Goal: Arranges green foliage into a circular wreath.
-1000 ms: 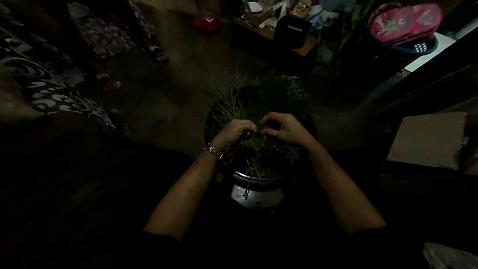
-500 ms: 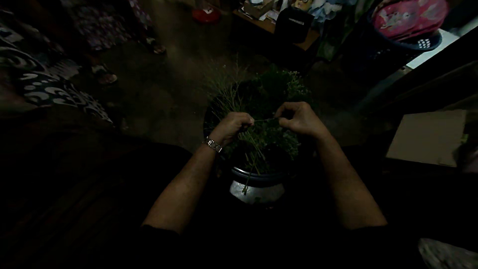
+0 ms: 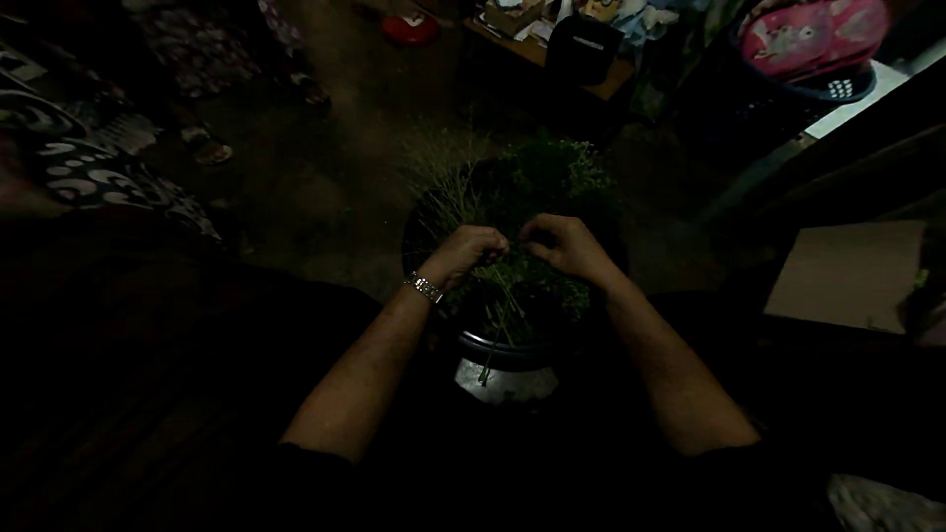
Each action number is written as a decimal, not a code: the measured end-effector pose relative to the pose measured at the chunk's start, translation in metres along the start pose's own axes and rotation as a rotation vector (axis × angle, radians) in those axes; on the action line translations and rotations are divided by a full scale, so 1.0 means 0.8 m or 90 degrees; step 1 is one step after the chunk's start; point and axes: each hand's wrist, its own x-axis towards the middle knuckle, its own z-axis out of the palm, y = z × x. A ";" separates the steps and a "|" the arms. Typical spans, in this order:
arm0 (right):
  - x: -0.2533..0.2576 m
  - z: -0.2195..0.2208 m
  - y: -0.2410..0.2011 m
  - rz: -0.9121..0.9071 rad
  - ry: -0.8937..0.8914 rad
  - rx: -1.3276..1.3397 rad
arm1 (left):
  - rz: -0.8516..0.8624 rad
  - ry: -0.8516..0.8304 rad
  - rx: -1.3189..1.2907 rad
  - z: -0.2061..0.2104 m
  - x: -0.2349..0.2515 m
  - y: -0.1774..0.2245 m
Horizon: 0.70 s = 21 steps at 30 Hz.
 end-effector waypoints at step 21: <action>-0.020 -0.084 0.012 0.164 0.171 0.011 | 0.001 0.210 -0.005 -0.053 -0.002 0.004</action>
